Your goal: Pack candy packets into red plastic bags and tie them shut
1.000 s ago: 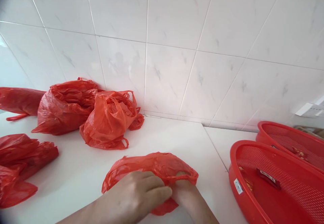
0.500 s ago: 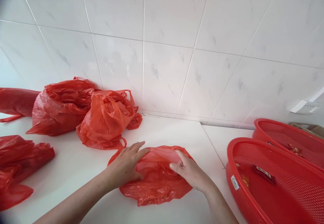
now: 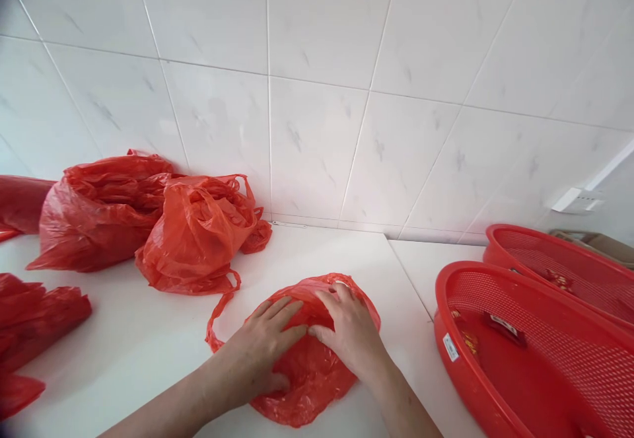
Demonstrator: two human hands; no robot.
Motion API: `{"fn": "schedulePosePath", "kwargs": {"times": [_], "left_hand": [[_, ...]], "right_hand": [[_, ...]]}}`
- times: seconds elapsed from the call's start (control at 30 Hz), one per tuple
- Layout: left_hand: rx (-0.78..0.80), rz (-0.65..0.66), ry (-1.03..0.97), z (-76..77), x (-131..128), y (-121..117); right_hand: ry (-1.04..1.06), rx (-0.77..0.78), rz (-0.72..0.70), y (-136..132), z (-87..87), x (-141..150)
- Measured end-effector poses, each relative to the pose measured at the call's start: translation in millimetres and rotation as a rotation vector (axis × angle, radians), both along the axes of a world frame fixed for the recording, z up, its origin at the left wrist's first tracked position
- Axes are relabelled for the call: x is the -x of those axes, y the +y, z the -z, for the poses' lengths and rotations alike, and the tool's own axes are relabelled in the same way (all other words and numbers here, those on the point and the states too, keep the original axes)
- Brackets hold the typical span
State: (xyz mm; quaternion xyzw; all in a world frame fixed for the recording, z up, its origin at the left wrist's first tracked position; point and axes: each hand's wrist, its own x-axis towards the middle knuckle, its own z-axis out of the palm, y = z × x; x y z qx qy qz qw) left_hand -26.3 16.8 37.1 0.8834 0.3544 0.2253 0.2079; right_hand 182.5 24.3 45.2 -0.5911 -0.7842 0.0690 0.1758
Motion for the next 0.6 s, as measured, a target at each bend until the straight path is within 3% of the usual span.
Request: {"fn": "schedulePosePath", "kwargs": {"times": [0.17, 0.3, 0.37, 0.47, 0.6], "left_hand": [[-0.016, -0.070, 0.247, -2.5, 14, 7], [0.017, -0.116, 0.129, -6.7, 20, 10], [-0.027, -0.222, 0.019, -5.3, 23, 11], [-0.073, -0.387, -0.124, 5.1, 30, 14], [0.071, -0.457, -0.273, 26.7, 42, 24]], "right_hand": [[0.019, 0.163, -0.053, 12, 16.1, -16], [0.136, 0.164, -0.010, 13, 18.5, -23], [0.176, 0.055, 0.030, 10, 15.3, -20], [0.178, -0.224, 0.022, -1, 2.8, -10], [0.158, -0.444, -0.033, -28, -28.0, -5]]}}
